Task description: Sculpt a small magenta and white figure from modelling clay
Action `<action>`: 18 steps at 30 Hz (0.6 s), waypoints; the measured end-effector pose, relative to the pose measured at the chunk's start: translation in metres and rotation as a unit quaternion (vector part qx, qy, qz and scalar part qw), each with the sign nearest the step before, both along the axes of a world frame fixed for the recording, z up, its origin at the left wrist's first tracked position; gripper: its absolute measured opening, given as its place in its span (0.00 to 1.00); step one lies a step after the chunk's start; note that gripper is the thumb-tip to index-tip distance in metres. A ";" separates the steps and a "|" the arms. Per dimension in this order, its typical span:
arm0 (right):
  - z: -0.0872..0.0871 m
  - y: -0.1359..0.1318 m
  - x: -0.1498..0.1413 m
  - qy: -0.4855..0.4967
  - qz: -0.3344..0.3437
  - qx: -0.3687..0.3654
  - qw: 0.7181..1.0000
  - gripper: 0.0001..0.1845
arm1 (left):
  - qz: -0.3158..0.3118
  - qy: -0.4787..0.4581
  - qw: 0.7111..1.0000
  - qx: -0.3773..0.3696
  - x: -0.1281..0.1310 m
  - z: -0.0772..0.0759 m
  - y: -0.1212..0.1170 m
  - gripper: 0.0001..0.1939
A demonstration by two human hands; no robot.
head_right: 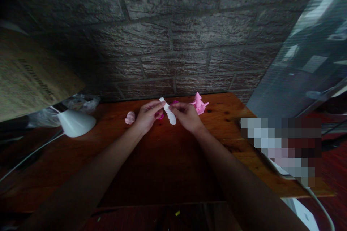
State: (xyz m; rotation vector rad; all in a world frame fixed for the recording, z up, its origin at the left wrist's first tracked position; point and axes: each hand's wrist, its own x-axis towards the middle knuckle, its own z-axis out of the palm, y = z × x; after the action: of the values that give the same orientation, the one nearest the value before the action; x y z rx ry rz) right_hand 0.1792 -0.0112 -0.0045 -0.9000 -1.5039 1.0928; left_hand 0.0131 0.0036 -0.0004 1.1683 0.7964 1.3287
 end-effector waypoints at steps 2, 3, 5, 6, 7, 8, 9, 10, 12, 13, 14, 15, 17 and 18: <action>0.001 0.000 0.000 0.001 0.003 -0.002 1.000 0.21 | -0.001 -0.002 1.000 -0.005 0.001 0.000 -0.001 0.14; 0.001 0.000 0.000 0.003 0.003 -0.005 1.000 0.22 | 0.000 -0.002 1.000 -0.007 0.001 0.000 -0.001 0.14; 0.001 0.000 0.000 0.005 0.000 -0.008 1.000 0.22 | 0.004 -0.001 1.000 -0.007 0.001 0.000 -0.001 0.15; 0.001 0.001 0.000 0.003 -0.001 -0.008 1.000 0.22 | 0.007 0.000 1.000 -0.006 0.001 0.000 0.000 0.14; 0.001 0.001 0.000 0.000 -0.002 -0.006 1.000 0.22 | 0.009 0.001 1.000 -0.005 0.001 0.000 0.000 0.14; 0.000 0.001 0.000 -0.004 -0.003 -0.004 1.000 0.22 | 0.011 0.002 1.000 -0.005 0.000 0.000 0.000 0.13; 0.000 0.001 0.000 -0.009 -0.004 -0.002 1.000 0.22 | 0.012 0.004 1.000 -0.005 0.000 0.000 0.001 0.12; 0.000 0.001 0.000 -0.013 -0.005 0.000 1.000 0.22 | 0.013 0.006 1.000 -0.004 0.000 0.000 0.001 0.12; 0.000 0.000 0.000 -0.018 -0.005 0.001 1.000 0.21 | 0.016 0.007 1.000 -0.004 0.000 0.000 0.000 0.11; 0.000 0.000 0.000 -0.018 -0.005 0.001 1.000 0.21 | 0.017 0.006 1.000 -0.005 0.000 0.001 0.000 0.11; 0.000 0.000 0.000 -0.018 -0.004 -0.001 1.000 0.21 | 0.019 0.004 1.000 -0.008 0.001 0.001 -0.001 0.11; 0.000 0.000 0.000 -0.017 -0.004 -0.002 1.000 0.21 | 0.018 0.002 1.000 -0.011 0.001 0.002 -0.001 0.11; 0.000 -0.001 -0.001 -0.019 -0.002 -0.005 1.000 0.21 | 0.012 -0.002 1.000 -0.015 0.001 0.003 -0.002 0.12; 0.000 -0.001 -0.001 -0.020 -0.001 -0.006 1.000 0.21 | 0.011 -0.007 1.000 -0.015 0.001 0.003 -0.002 0.13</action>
State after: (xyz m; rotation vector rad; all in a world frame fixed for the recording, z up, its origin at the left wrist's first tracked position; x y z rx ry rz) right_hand 0.1786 -0.0120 -0.0047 -0.9379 -1.5298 1.0890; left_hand 0.0138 0.0014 0.0029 1.1292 0.8182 1.3370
